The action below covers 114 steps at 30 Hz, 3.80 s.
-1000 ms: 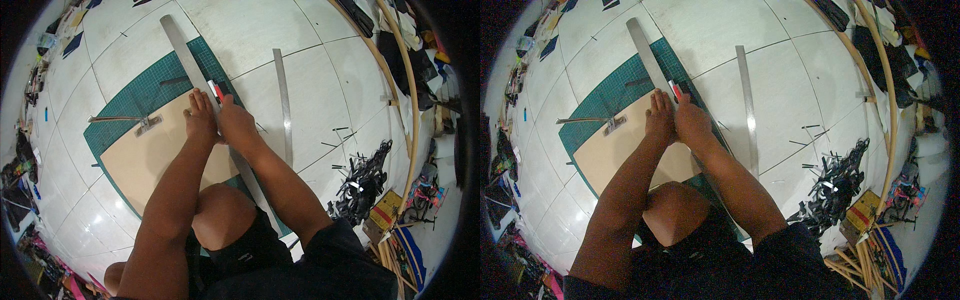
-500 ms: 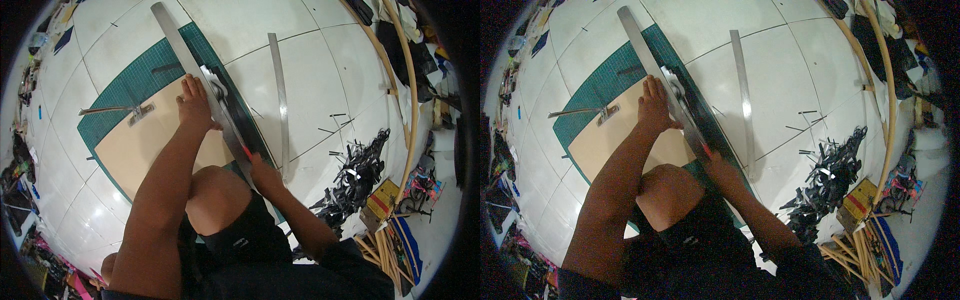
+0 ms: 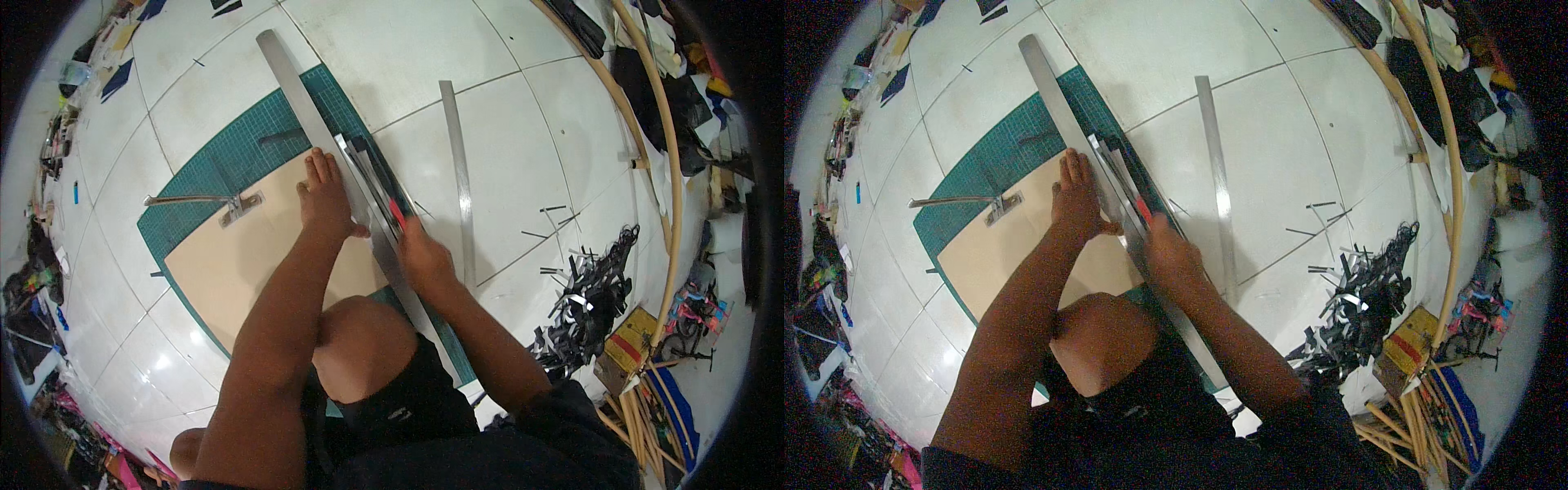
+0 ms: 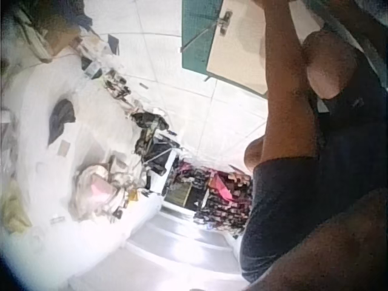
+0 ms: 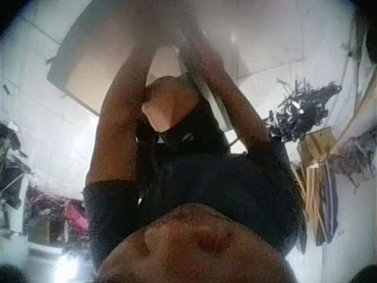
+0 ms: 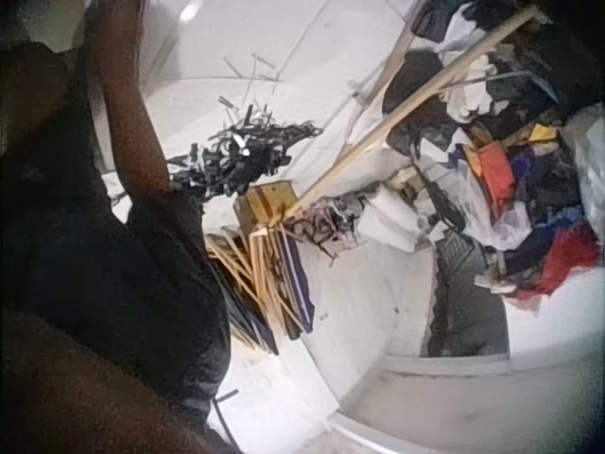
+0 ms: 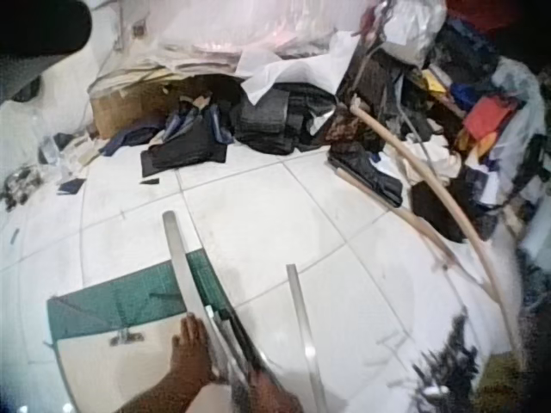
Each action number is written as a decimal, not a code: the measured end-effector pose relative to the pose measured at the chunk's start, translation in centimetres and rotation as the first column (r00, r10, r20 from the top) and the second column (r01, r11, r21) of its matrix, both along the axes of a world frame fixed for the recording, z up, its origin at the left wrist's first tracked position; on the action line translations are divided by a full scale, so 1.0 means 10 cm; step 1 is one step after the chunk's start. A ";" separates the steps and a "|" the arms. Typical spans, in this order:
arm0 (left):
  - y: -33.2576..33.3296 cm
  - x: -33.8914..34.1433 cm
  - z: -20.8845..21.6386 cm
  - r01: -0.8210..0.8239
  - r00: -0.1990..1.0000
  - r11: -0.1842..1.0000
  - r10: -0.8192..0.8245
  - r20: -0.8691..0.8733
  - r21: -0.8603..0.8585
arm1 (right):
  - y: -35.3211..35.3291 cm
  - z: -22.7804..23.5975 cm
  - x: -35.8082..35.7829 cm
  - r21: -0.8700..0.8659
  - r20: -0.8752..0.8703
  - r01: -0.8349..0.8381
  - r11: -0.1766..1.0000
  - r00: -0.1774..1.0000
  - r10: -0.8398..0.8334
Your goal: The person measures and cuts strips of material using a ruler and a utility knife, then sorts and moves sheets of material before starting to work on another piece.
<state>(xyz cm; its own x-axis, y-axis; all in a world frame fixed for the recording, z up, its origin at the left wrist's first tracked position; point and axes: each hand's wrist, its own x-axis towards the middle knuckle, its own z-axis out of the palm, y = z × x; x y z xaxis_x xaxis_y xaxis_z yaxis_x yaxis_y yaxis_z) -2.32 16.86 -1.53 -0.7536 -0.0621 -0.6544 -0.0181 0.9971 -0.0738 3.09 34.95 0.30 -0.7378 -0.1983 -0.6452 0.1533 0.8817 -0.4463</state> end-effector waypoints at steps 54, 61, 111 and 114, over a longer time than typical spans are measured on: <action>-0.03 0.06 -0.21 0.055 0.989 0.998 -0.054 -0.141 0.005 | -0.88 -0.09 -0.94 -0.069 -0.137 -0.141 0.988 0.982 0.131; -0.04 0.08 -0.13 0.066 0.994 0.997 -0.069 -0.090 -0.034 | -0.09 0.18 0.04 0.031 0.255 -0.113 0.993 0.962 0.101; 0.04 -0.03 0.00 0.017 1.000 1.000 -0.017 0.013 -0.016 | 1.05 0.03 1.71 0.211 0.363 -0.026 0.977 0.930 -0.054; 0.00 0.02 -0.08 0.012 1.000 1.000 -0.012 -0.026 -0.015 | 0.94 0.35 1.42 0.226 0.395 -0.067 0.972 0.918 -0.029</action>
